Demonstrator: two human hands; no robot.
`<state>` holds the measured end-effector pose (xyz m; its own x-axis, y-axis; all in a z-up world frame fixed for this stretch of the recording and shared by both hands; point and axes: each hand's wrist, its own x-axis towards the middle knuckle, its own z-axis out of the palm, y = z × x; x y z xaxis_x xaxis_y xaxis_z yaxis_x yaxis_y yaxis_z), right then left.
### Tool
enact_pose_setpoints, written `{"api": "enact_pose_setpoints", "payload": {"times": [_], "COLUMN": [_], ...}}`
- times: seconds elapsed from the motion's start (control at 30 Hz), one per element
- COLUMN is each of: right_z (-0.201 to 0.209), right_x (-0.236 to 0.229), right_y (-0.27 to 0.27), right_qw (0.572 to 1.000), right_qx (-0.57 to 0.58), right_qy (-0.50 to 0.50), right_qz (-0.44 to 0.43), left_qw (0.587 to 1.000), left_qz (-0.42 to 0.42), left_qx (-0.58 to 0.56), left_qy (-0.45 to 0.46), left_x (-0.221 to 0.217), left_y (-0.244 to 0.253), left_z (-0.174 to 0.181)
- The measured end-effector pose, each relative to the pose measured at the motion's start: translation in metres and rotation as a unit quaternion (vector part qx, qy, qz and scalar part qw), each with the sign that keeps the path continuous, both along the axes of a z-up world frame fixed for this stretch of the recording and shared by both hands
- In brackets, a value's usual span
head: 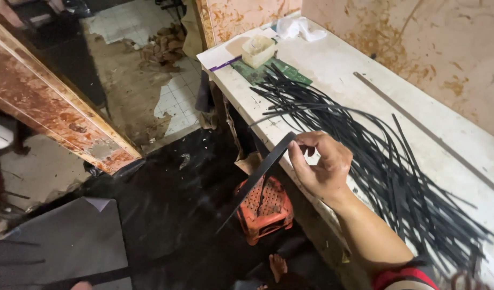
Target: Hanging black strips on a line and then using a tool to unscrew a cooling fan assembly at a workbench.
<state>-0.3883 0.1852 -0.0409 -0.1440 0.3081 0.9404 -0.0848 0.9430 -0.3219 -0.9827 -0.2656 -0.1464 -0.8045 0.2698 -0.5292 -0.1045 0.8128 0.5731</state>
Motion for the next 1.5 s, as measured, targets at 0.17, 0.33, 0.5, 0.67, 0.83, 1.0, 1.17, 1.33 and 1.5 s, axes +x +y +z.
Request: {"api": "enact_pose_setpoints", "payload": {"times": [0.17, 0.33, 0.5, 0.67, 0.83, 1.0, 1.17, 1.33, 1.5], "right_z": [0.03, 0.046, 0.057, 0.081, 0.101, 0.112, 0.128, 0.134, 0.129], "right_x": [-0.017, -0.024, -0.048, -0.069, -0.094, -0.126, -0.151, -0.171, -0.181], "right_y": [0.03, 0.068, 0.106, 0.134, 0.16, 0.176, 0.187, 0.2, 0.227], "right_qw": [0.997, 0.991, 0.989, 0.986, 0.985, 0.986, 0.987, 0.987, 0.981], "right_qx": [-0.048, -0.069, -0.09, -0.116, -0.098, -0.08, -0.057, -0.036, -0.027], "right_qy": [0.024, 0.043, 0.052, 0.075, 0.114, 0.109, 0.096, 0.107, 0.135], "right_qz": [0.064, 0.103, 0.106, 0.089, 0.083, 0.094, 0.117, 0.111, 0.136], "left_qw": [0.999, 0.997, 0.978, 0.975, 0.976, 0.936, 0.948, 0.96, 0.927], "left_qz": [0.012, 0.015, 0.104, 0.11, 0.111, 0.113, 0.097, 0.099, 0.015], "left_qx": [0.003, 0.009, 0.127, 0.11, 0.165, 0.307, 0.284, 0.26, 0.325], "left_qy": [0.04, 0.081, 0.133, 0.158, 0.094, 0.13, 0.107, 0.046, 0.186], "left_x": [0.196, 0.346, 0.431, 0.458, 0.458, 0.448, 0.437, 0.421, 0.402], "left_y": [0.073, 0.164, 0.233, 0.282, 0.314, 0.358, 0.383, 0.408, 0.442], "left_z": [0.013, 0.049, 0.096, 0.136, 0.153, 0.131, 0.124, 0.132, 0.09]}}
